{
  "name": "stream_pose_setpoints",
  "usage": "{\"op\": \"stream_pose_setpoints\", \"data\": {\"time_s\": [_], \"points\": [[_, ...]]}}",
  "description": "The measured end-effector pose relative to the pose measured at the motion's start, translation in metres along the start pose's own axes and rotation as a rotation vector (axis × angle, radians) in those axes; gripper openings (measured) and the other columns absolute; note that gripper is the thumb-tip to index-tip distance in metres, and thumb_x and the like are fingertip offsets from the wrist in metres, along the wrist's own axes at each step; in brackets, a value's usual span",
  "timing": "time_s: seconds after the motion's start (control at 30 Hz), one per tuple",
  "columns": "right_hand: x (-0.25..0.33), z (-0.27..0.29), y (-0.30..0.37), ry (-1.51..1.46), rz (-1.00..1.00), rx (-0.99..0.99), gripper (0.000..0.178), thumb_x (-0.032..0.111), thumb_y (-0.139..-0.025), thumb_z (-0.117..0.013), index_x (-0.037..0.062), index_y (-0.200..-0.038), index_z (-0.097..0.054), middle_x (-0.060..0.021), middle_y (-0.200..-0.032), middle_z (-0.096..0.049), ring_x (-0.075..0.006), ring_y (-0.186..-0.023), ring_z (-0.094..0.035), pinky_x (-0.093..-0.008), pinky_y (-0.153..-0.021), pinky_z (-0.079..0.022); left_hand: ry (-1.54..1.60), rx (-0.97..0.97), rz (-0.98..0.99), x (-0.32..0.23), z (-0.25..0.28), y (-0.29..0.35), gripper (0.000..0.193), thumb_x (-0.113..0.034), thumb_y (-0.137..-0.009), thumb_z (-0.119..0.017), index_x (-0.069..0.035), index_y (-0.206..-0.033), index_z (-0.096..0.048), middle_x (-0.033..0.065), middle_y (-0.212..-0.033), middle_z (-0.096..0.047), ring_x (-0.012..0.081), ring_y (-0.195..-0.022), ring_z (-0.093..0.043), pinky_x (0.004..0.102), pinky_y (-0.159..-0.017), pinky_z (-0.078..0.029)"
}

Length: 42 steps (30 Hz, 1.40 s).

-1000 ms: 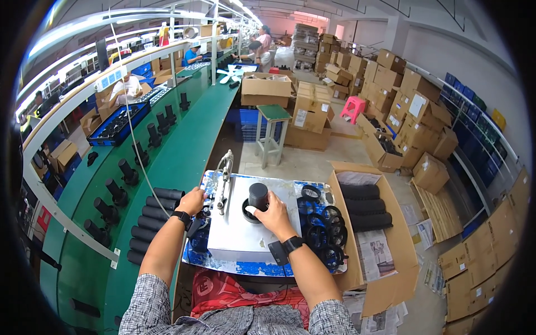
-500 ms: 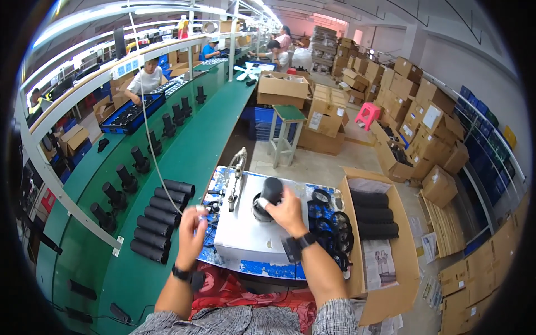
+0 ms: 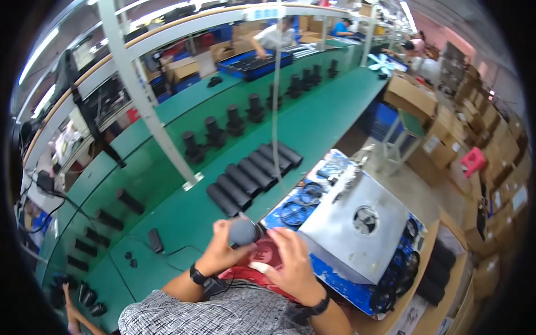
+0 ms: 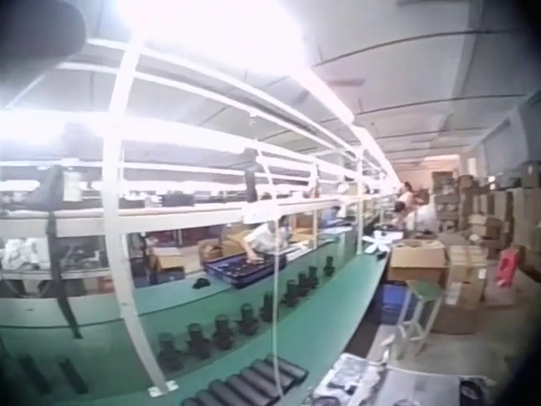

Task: The person picks up a black cylinder, places it onto a machine, and then removes it. They then pick up a black circular frame, press it onto the machine, and place it into a cardboard box, repeating the process.

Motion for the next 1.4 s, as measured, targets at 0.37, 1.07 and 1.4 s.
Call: {"op": "stream_pose_setpoints", "data": {"time_s": [0.37,1.07,1.4], "points": [[-0.099,-0.005,0.120,-0.432,-0.629,0.053,0.039,0.010,-0.088,-0.084,0.0012,-0.123,-0.070,-0.0104,-0.120,-0.067,-0.0182,-0.095,-0.073,-0.0309,-0.085,-0.058,-0.148,-0.629,0.509,0.389,0.237,-0.039,0.064,-0.028,-0.090,-0.086,0.007,-0.135,-0.057,0.0171,-0.120,-0.070,0.0267,-0.110,-0.065,0.0418,-0.100,-0.052],[-0.370,0.305,0.264,0.685,-1.046,-0.443,0.025,0.024,-0.091,-0.078,0.0029,-0.104,-0.076,-0.0193,-0.102,-0.078,-0.0381,-0.093,-0.075,-0.0472,-0.081,-0.059,0.015,-0.923,0.308,0.297,0.141,-0.023,0.053,-0.016,-0.098,-0.075,0.004,-0.143,-0.054,0.0180,-0.133,-0.063,0.0268,-0.115,-0.063,0.0400,-0.096,-0.055],[-0.486,0.305,0.243,0.798,-1.381,-0.469,0.026,0.024,-0.086,-0.079,0.0068,-0.106,-0.080,-0.0227,-0.109,-0.077,-0.0407,-0.107,-0.074,-0.0498,-0.093,-0.060,0.185,-0.823,0.008,0.136,0.136,0.016,0.058,-0.006,-0.097,-0.076,0.003,-0.146,-0.048,0.0170,-0.130,-0.061,0.0260,-0.105,-0.062,0.0378,-0.092,-0.054]]}}
Point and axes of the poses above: each hand's wrist, its own y-axis away from the middle knuckle, its own z-axis out of the back of the hand, x = y × z, the point moved 8 cm from there along -y, towards the middle knuckle
